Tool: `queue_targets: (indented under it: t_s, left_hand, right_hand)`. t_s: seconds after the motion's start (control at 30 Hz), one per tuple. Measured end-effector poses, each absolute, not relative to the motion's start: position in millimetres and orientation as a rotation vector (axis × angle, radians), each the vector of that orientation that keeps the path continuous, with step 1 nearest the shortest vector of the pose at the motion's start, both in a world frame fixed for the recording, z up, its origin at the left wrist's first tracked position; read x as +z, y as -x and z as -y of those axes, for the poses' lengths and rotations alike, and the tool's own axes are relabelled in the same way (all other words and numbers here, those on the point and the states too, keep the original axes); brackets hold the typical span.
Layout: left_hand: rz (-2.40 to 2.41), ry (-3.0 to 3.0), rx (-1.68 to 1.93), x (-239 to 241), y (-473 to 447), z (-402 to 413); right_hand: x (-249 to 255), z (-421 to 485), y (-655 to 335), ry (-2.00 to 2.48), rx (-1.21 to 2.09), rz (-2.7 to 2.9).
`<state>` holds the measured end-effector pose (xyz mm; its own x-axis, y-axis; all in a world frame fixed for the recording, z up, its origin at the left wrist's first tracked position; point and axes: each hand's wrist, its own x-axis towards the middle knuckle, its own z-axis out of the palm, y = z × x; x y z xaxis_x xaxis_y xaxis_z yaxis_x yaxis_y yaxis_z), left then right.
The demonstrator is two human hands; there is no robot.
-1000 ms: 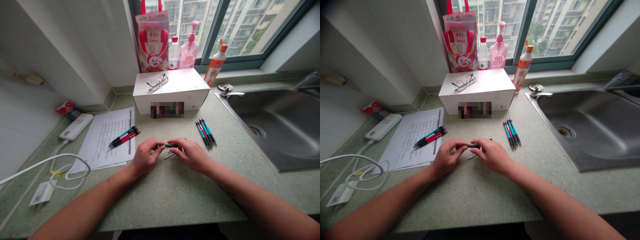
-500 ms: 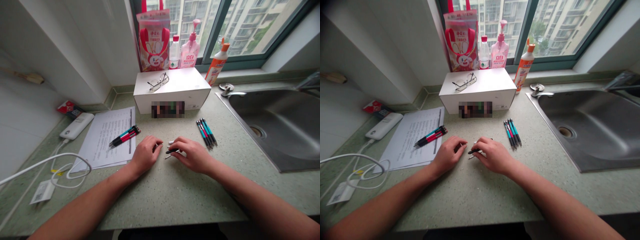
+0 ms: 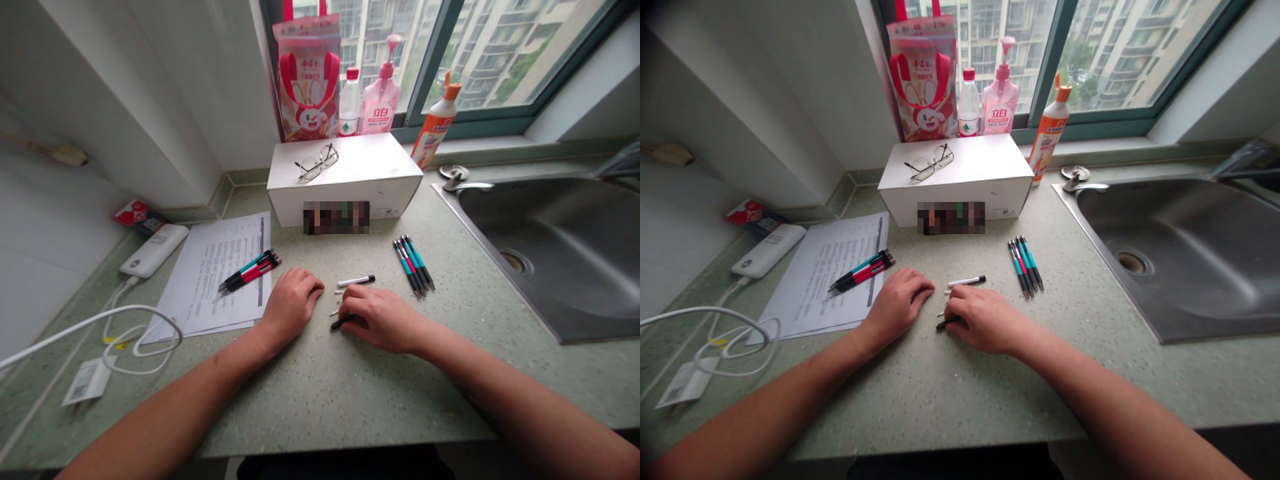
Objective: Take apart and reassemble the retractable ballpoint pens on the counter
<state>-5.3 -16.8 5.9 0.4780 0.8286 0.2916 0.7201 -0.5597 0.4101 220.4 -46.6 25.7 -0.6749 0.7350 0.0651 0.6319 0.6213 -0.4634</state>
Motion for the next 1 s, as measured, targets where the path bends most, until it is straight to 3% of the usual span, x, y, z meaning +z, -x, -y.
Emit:
queue_targets:
  t_s: [0.37,0.57,1.0]
  left_hand:
    - [-1.478,-2.621,0.692,8,7,15]
    - [-1.115,-2.455,0.999,12,3,22]
    - [-0.93,-2.223,1.132,13,-1,26]
  right_hand:
    - [24,44,-221,1.161,0.472,2.342]
    - [18,42,-221,1.223,0.427,2.193]
    - [16,41,-220,1.137,0.386,2.179]
